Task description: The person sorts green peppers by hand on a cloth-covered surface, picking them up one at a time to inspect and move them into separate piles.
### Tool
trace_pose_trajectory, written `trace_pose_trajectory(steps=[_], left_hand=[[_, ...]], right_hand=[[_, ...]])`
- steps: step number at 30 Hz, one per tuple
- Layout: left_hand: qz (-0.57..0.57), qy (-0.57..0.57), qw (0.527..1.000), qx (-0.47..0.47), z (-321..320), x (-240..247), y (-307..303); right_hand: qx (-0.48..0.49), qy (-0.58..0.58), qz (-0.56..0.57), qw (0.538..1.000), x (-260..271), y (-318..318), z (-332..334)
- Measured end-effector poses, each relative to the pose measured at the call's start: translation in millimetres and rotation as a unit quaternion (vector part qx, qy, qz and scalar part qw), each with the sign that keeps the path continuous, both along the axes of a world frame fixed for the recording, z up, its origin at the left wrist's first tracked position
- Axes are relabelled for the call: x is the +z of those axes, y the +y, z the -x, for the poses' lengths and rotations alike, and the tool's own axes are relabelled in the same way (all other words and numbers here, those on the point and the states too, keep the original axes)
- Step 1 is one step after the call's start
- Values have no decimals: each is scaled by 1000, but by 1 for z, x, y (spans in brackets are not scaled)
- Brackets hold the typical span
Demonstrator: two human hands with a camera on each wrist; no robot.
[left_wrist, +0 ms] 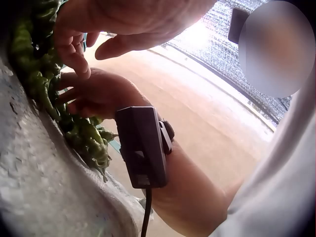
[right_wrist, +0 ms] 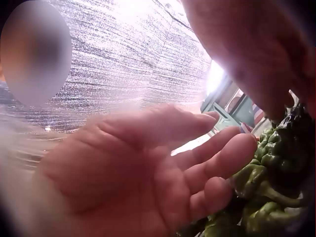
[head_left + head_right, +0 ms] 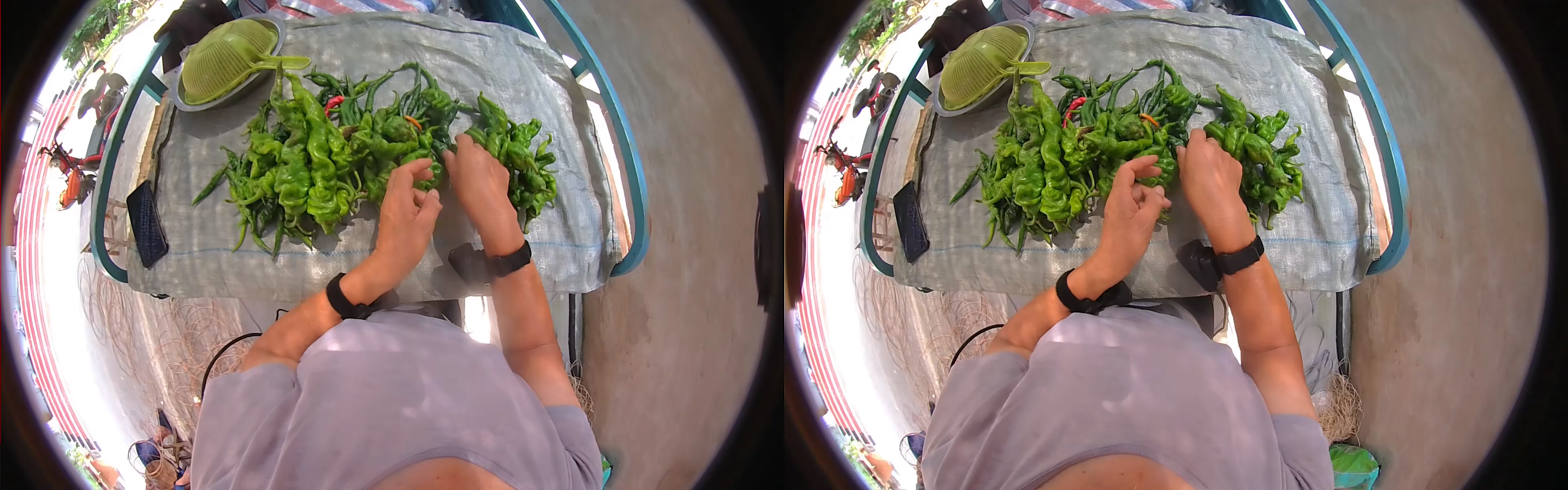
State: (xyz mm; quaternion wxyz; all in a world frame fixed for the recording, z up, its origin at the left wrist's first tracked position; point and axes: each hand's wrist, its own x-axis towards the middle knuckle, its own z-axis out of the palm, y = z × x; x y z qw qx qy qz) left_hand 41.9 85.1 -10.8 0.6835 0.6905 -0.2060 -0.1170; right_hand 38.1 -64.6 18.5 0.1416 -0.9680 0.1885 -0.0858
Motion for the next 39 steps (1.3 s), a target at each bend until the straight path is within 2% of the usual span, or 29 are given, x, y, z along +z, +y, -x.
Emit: trace_pose_trajectory(steps=[2,8,11,14,17,20,22,24,26,29,31,34,39], left_hand=[[-2,18,1000,-10,1,0,2],[4,42,999,-17,2,-2,3],[-5,39,999,-27,1,-3,4],[-8,40,999,-27,2,1,4],[-2,19,1000,-10,1,3,3],[-1,-30,1000,8,1,7,3],[-13,-50,999,1,1,16,3],[-49,-13,998,-36,0,25,4],[-56,11,996,-63,-1,22,3],[6,55,995,-78,0,6,-1],[83,116,986,-82,1,5,-4],[84,133,984,-85,3,13,-4],[-9,142,977,-156,7,14,-13]], right_hand=[[-20,82,-10,996,-1,-2,-15],[-23,68,-27,997,-8,-14,-23],[-70,89,-60,992,7,-9,-22],[-85,53,-19,995,15,-1,-16],[-69,-93,0,993,17,2,-2],[-70,-74,-71,992,49,12,18],[-50,-62,-103,991,49,13,28],[-20,-59,-155,986,45,10,36],[18,-61,-228,972,32,3,45],[-3,-79,-454,887,32,2,60],[-28,-129,-495,859,37,3,69],[-67,-199,-517,830,38,-1,79],[-118,-261,-532,797,35,-6,90]])
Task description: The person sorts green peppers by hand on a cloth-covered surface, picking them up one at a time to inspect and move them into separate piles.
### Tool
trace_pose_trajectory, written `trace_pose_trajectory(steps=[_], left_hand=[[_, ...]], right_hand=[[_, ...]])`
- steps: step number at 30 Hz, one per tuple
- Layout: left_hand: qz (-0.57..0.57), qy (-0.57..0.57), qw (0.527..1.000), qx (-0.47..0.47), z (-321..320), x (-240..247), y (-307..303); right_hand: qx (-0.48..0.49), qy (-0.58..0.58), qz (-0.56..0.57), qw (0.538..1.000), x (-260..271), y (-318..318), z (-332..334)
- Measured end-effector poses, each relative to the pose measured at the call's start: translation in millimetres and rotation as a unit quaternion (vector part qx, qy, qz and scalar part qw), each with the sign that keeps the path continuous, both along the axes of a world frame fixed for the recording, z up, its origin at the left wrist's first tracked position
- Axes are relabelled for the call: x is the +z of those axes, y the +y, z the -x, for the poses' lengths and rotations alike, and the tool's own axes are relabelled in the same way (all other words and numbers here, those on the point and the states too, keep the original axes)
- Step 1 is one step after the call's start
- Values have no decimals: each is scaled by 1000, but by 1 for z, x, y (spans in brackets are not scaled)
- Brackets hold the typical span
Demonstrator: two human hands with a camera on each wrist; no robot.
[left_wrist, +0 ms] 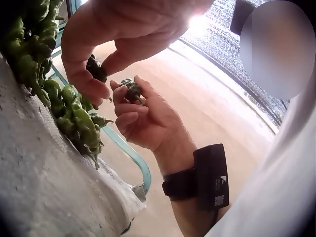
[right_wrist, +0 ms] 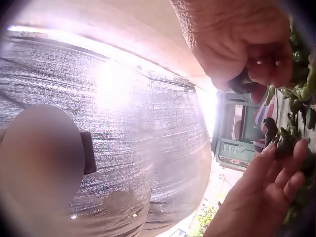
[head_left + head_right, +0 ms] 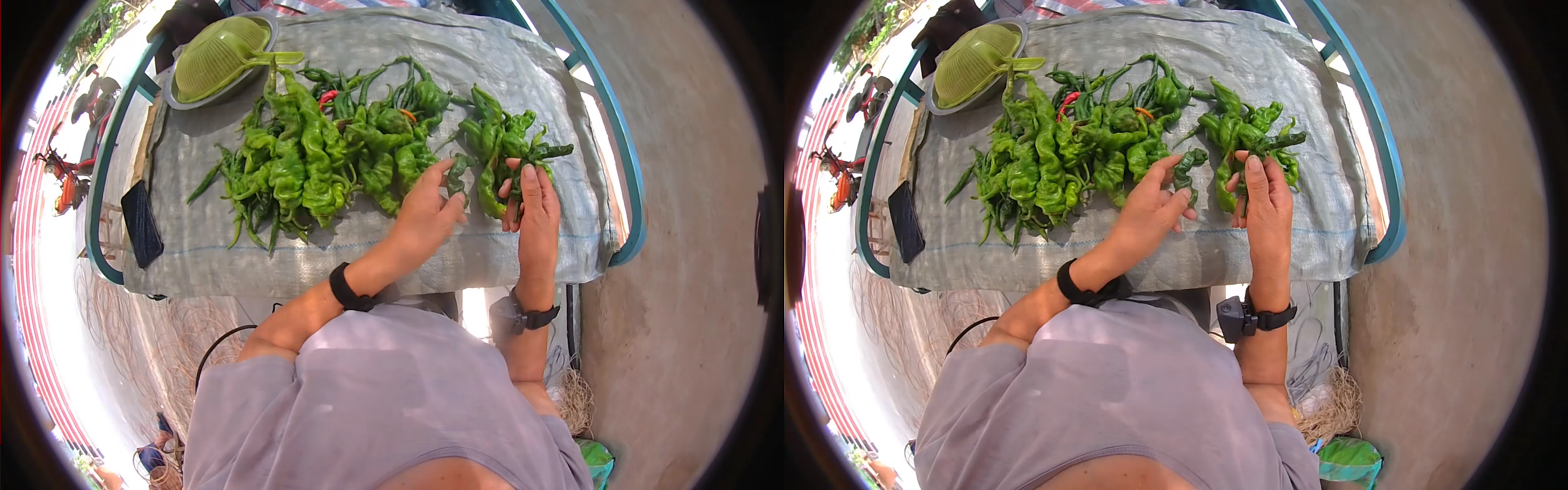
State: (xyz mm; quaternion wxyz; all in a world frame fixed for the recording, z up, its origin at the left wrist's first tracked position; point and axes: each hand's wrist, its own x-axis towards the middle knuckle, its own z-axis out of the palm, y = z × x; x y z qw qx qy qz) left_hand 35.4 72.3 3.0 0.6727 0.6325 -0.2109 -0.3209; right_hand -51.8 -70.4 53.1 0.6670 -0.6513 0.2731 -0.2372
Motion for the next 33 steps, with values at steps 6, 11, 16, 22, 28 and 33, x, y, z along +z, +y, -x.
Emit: trace_pose_trajectory(steps=[6,11,16,22,28,33], left_hand=[[-75,-142,982,-95,3,-11,-11],[-80,-218,966,-110,4,-26,-12],[-81,-307,948,-26,1,-20,-10],[-10,-241,970,34,-4,2,-7],[1,-143,979,144,-10,-13,-5],[53,-62,986,145,-10,-1,-7]], right_hand=[[38,27,8,999,-6,-2,9],[13,42,7,999,-9,-4,12],[19,79,72,994,-14,1,11],[104,160,283,940,-12,16,9],[129,168,229,950,-17,20,17],[120,196,236,944,-12,22,19]])
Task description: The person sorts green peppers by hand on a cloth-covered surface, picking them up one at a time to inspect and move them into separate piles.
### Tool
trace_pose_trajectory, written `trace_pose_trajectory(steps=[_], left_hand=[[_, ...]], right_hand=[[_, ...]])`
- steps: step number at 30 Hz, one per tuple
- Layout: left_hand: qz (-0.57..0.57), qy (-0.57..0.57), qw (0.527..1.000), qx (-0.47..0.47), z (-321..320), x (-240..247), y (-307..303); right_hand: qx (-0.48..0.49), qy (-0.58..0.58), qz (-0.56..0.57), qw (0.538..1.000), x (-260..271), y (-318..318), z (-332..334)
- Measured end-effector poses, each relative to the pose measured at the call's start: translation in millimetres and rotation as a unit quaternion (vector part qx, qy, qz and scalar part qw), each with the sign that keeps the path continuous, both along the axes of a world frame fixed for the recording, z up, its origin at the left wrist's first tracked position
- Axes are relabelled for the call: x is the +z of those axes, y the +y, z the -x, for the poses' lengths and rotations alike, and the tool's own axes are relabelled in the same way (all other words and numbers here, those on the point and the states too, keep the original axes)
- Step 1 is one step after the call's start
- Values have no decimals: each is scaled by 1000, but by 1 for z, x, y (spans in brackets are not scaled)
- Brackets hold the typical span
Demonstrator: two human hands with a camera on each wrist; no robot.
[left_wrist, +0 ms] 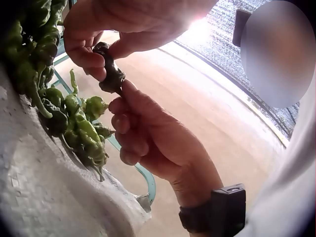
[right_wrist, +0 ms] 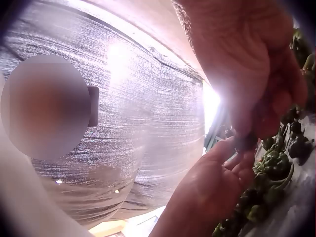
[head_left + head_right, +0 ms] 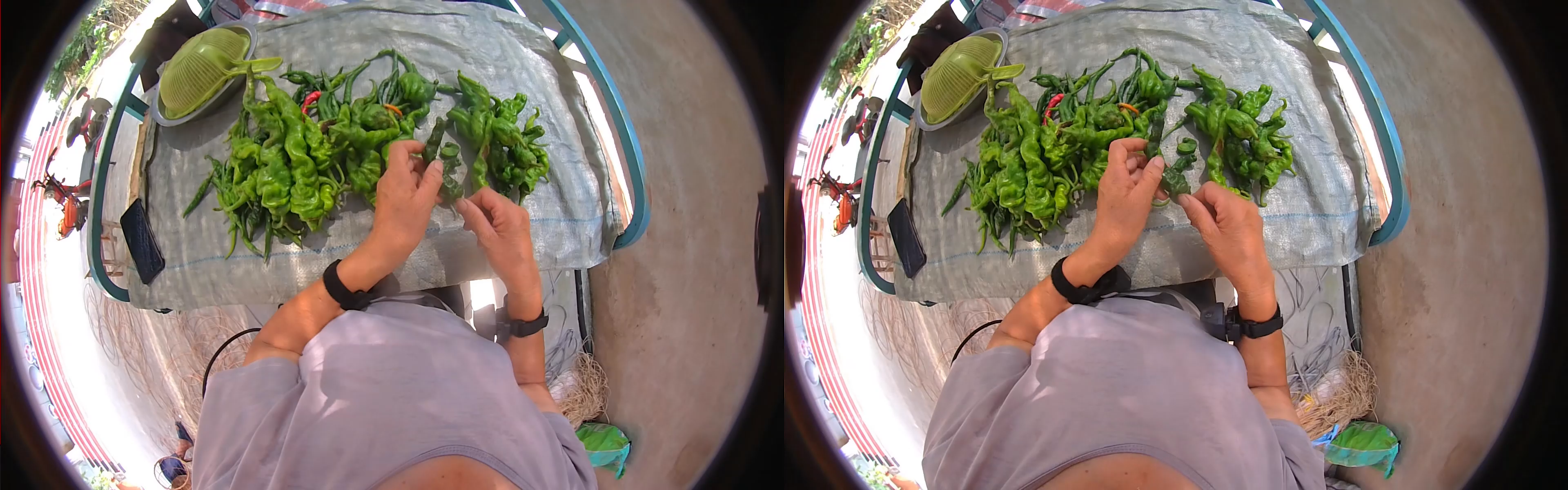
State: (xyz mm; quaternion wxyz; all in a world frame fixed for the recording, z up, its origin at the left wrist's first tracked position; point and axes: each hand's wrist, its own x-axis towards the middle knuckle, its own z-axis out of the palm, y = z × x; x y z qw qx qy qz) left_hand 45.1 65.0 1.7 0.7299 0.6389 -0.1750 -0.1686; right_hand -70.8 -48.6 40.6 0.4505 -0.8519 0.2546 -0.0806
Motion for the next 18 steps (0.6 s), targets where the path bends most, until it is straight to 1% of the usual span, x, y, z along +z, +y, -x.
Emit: trace_pose_trajectory(steps=[2,3,6,9,11,14,17,18], left_hand=[[-25,-12,999,-32,-3,10,2],[-46,-47,997,-26,-5,12,0],[-103,-142,984,-12,-13,12,-12],[-158,-221,962,-4,-19,1,-24],[-206,-282,937,7,-20,-3,-33],[-217,-334,917,20,-16,-7,-43],[-172,-308,934,-56,-21,-19,-43],[-187,-321,927,-53,-22,-10,-41]], right_hand=[[-20,-37,9,999,-3,1,1],[-29,-56,14,998,-3,1,2],[-86,-100,-29,991,-1,-1,7],[-90,-106,-22,990,-1,-9,14],[-89,-95,-34,991,0,-12,18],[-88,-101,-41,990,-5,-13,22],[-91,-103,-41,990,-8,-16,23],[-93,-102,-41,990,-8,-17,23]])
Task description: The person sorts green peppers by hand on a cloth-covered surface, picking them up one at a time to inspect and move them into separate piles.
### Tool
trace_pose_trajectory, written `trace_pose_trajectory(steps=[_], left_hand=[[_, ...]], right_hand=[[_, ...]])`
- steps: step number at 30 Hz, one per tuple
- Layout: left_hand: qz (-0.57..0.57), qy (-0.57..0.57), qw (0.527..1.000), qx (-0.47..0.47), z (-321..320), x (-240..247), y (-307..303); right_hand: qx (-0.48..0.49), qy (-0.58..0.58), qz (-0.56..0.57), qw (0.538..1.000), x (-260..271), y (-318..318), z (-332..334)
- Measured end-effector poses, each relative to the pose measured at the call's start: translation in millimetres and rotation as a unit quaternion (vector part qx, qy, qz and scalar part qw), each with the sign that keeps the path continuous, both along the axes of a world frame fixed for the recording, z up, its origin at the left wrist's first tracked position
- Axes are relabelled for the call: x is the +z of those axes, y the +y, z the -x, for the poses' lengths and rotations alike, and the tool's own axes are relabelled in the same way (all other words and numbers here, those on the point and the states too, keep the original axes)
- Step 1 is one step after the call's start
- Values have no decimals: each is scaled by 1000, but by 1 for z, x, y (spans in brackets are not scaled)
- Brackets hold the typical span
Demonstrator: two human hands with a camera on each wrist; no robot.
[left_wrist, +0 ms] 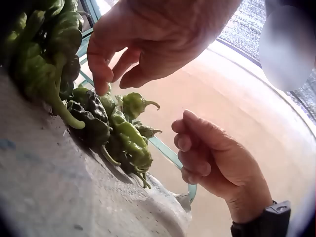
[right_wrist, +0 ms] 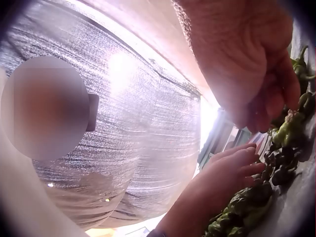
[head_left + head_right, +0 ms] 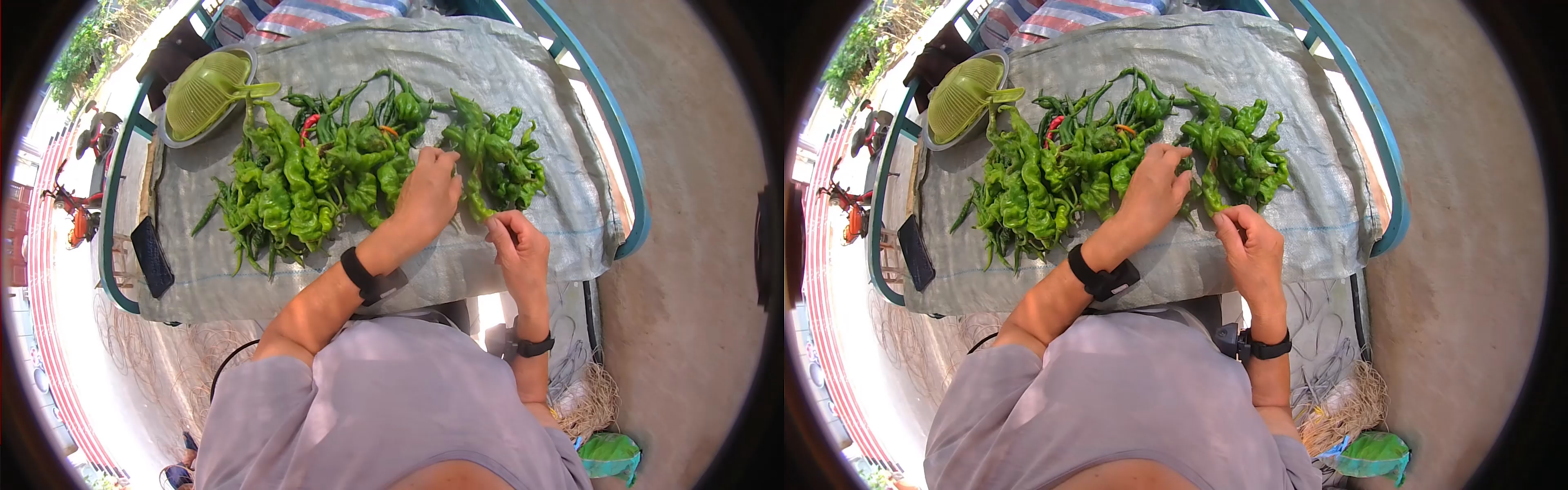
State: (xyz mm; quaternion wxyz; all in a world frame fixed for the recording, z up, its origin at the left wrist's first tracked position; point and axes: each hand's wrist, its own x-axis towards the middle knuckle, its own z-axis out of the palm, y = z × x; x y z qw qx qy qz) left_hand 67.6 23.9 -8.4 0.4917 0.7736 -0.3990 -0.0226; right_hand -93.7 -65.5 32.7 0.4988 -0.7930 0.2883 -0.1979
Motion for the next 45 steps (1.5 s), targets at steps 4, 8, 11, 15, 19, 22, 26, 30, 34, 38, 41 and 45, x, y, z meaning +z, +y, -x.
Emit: trace_pose_trajectory(steps=[4,8,11,15,19,22,26,30,34,38,41,45], left_hand=[[-71,-171,978,93,-19,23,0],[-241,-274,923,125,-52,15,-8],[-294,-349,873,170,-65,1,-16],[-379,-317,855,157,-63,14,-30],[-463,-213,851,126,-71,25,-43],[-403,-211,878,147,-75,26,-40],[-145,-324,910,214,-70,27,-18],[-36,-7,992,120,-40,62,5],[63,250,966,-32,-24,60,24],[53,305,946,-99,-14,54,37],[57,346,930,-109,-10,45,47],[-2,396,911,-114,-7,39,58]], right_hand=[[0,-4,-3,1000,-1,-2,-2],[26,11,5,1000,-3,-4,-3],[47,30,27,998,-3,-6,-1],[55,37,40,997,-8,-11,2],[57,26,53,997,-11,-13,3],[58,34,47,997,-12,-13,4],[39,24,13,999,-16,-15,5],[13,-31,-22,999,-12,-13,-4],[0,-89,-41,995,-3,-6,-21],[-28,-165,-81,983,7,9,-38],[-4,-109,-54,993,-6,5,-37],[-3,-56,-14,998,-12,9,-31]])
